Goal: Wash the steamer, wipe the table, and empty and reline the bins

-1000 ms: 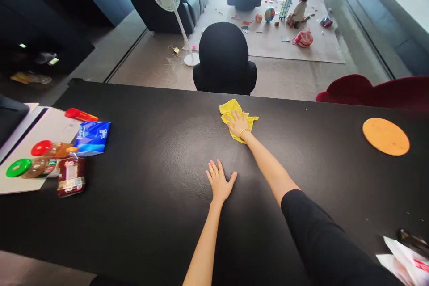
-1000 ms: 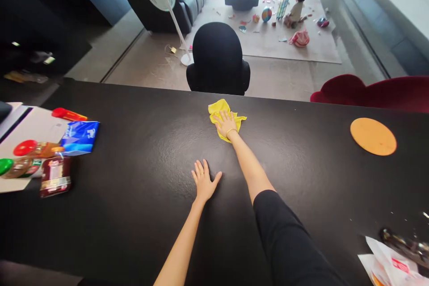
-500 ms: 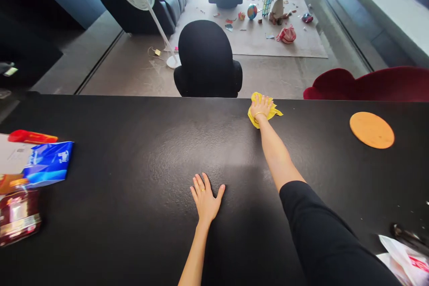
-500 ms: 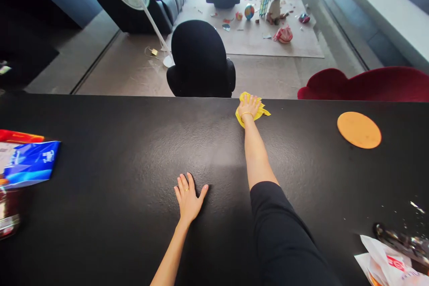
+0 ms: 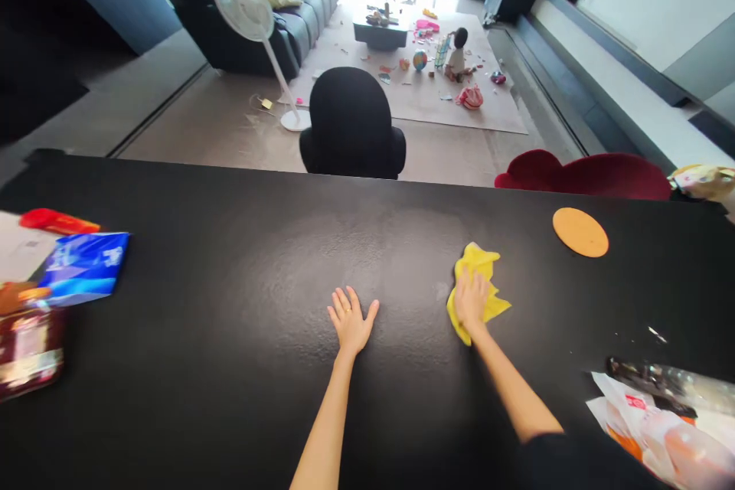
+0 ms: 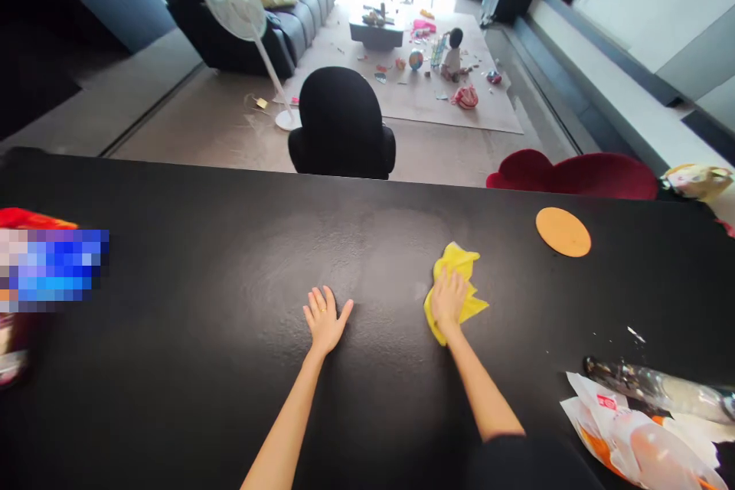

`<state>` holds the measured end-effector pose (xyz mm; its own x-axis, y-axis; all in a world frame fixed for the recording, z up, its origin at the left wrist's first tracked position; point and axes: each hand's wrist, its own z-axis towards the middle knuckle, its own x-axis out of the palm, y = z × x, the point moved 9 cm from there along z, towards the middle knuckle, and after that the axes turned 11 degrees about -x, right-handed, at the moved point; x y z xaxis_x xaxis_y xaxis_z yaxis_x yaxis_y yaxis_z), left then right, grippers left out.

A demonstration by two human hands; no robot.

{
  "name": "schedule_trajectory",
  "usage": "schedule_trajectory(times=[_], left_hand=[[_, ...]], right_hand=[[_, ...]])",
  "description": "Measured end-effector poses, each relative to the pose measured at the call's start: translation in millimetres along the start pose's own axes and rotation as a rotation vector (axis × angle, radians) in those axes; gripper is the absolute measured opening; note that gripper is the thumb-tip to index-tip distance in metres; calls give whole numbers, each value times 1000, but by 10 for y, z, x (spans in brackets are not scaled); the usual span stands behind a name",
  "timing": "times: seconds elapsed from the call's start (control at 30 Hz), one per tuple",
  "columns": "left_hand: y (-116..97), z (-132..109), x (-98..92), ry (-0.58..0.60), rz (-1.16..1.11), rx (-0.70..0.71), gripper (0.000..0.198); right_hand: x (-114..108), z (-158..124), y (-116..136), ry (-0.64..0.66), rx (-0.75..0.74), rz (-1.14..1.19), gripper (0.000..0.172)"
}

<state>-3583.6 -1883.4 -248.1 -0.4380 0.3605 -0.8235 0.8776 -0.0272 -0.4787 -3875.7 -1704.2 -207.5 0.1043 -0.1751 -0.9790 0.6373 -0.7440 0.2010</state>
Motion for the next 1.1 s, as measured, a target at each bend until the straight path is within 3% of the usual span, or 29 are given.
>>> schedule_trajectory(times=[0.1,0.2,0.3,0.37,0.53,0.63,0.8,0.9,1.0,1.1], left_hand=[[84,-1,-100,62,-189,-6,74],[173,-1,-420,-59,-280,53,63],[328,34,-744,-255,-171,62,61],[450,88,-838,-325,-93,39,59],[550,159,-739,-317,12,104,61],[537,150,-680,-285,58,130,66],[559,165,-649,-229,127,107,72],[580,177,-638,-214,128,96,73],[582,178,-645,-225,124,98,72],[576,171,-657,-247,91,109,70]], right_hand=[[354,-790,1082,186,-522,79,52],[513,-1009,2131,277,-871,131,51],[595,-627,2997,279,-1007,147,50],[680,-262,3490,272,-1070,161,50],[998,571,4515,234,-1165,178,56],[1158,1110,4978,188,-1068,185,60],[1353,1861,5406,229,-916,171,63],[1388,2121,5403,213,-889,145,69],[1348,2309,5098,165,-797,125,67],[1218,2438,4445,135,-659,98,58]])
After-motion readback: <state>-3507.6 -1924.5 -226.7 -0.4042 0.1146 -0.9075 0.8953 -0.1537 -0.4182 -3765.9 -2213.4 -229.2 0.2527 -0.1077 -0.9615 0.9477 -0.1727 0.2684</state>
